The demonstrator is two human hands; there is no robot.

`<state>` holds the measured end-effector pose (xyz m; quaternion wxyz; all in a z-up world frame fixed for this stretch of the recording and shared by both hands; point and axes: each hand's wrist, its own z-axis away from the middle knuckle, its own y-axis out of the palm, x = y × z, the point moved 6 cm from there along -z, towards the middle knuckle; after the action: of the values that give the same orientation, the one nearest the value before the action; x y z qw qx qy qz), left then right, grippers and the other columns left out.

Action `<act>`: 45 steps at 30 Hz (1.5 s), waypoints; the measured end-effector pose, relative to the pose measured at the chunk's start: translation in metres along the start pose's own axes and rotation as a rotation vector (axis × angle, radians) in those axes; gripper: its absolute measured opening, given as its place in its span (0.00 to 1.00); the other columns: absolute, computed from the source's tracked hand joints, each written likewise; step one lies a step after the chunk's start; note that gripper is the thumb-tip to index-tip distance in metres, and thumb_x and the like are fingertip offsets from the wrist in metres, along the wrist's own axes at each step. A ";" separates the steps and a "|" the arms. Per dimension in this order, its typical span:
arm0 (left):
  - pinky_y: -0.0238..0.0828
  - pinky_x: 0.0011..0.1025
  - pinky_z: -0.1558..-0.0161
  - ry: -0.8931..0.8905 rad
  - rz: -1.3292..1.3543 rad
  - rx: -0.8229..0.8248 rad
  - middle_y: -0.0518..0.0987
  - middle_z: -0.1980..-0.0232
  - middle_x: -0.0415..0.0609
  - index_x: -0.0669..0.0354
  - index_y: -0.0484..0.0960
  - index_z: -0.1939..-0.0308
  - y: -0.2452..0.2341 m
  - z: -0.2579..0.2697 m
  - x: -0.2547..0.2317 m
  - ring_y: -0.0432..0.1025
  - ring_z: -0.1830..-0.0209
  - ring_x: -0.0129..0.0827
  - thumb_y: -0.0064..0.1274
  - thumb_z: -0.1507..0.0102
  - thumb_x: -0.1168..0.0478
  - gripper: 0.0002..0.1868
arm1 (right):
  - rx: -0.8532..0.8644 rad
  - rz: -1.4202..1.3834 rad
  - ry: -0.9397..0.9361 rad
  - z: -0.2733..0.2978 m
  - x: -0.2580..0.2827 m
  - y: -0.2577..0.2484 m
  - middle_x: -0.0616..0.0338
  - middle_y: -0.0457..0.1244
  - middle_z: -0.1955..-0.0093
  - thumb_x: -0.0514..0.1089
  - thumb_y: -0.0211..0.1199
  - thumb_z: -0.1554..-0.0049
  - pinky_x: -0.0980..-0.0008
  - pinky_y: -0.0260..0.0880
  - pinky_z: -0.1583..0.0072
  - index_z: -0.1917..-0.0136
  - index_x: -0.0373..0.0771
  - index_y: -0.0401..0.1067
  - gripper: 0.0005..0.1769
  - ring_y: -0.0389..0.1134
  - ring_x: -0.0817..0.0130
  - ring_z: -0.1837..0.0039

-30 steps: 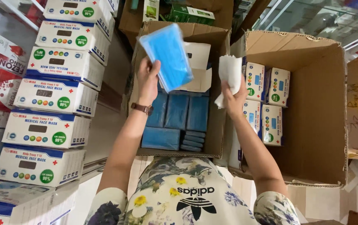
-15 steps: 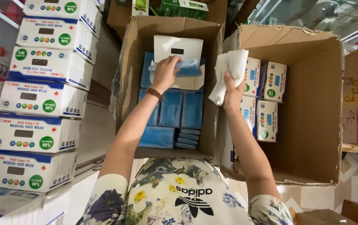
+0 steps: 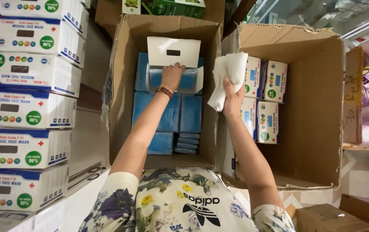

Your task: The person takes stacks of blue face masks and places them into smaller cardboard boxes, then places those boxes into a larger cardboard carton.

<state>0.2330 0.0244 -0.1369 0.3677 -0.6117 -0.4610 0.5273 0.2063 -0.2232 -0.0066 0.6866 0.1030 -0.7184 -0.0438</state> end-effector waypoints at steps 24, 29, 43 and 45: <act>0.75 0.53 0.50 -0.185 -0.011 0.361 0.83 0.49 0.56 0.52 0.86 0.51 0.050 0.004 0.009 0.78 0.47 0.52 0.48 0.35 0.51 0.16 | -0.024 -0.044 0.070 0.003 -0.004 -0.001 0.53 0.66 0.44 0.41 0.62 0.38 0.68 0.72 0.46 0.33 0.31 0.64 0.22 0.69 0.68 0.47; 0.41 0.72 0.33 -0.414 0.153 0.706 0.65 0.28 0.52 0.45 0.70 0.32 0.060 0.024 0.018 0.58 0.27 0.52 0.36 0.37 0.32 0.36 | -0.024 -0.058 0.066 0.003 -0.005 -0.001 0.54 0.66 0.44 0.41 0.62 0.37 0.69 0.71 0.46 0.33 0.31 0.65 0.22 0.68 0.69 0.47; 0.72 0.42 0.42 -0.152 0.488 0.316 0.82 0.44 0.61 0.63 0.80 0.42 0.012 0.026 0.034 0.76 0.43 0.51 0.53 0.35 0.46 0.27 | -0.023 -0.116 0.089 -0.006 -0.020 -0.012 0.53 0.67 0.45 0.43 0.64 0.39 0.67 0.74 0.47 0.34 0.32 0.64 0.23 0.70 0.66 0.48; 0.77 0.42 0.50 -0.191 0.600 0.306 0.85 0.53 0.57 0.63 0.83 0.52 -0.020 0.044 0.021 0.81 0.53 0.46 0.55 0.37 0.51 0.19 | -0.038 -0.095 0.094 -0.007 -0.025 -0.017 0.51 0.67 0.45 0.44 0.65 0.38 0.65 0.74 0.47 0.34 0.29 0.66 0.24 0.70 0.64 0.48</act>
<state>0.1866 0.0491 -0.1327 0.2390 -0.6058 -0.2084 0.7297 0.2152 -0.2340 -0.0342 0.7186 0.1262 -0.6786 -0.0850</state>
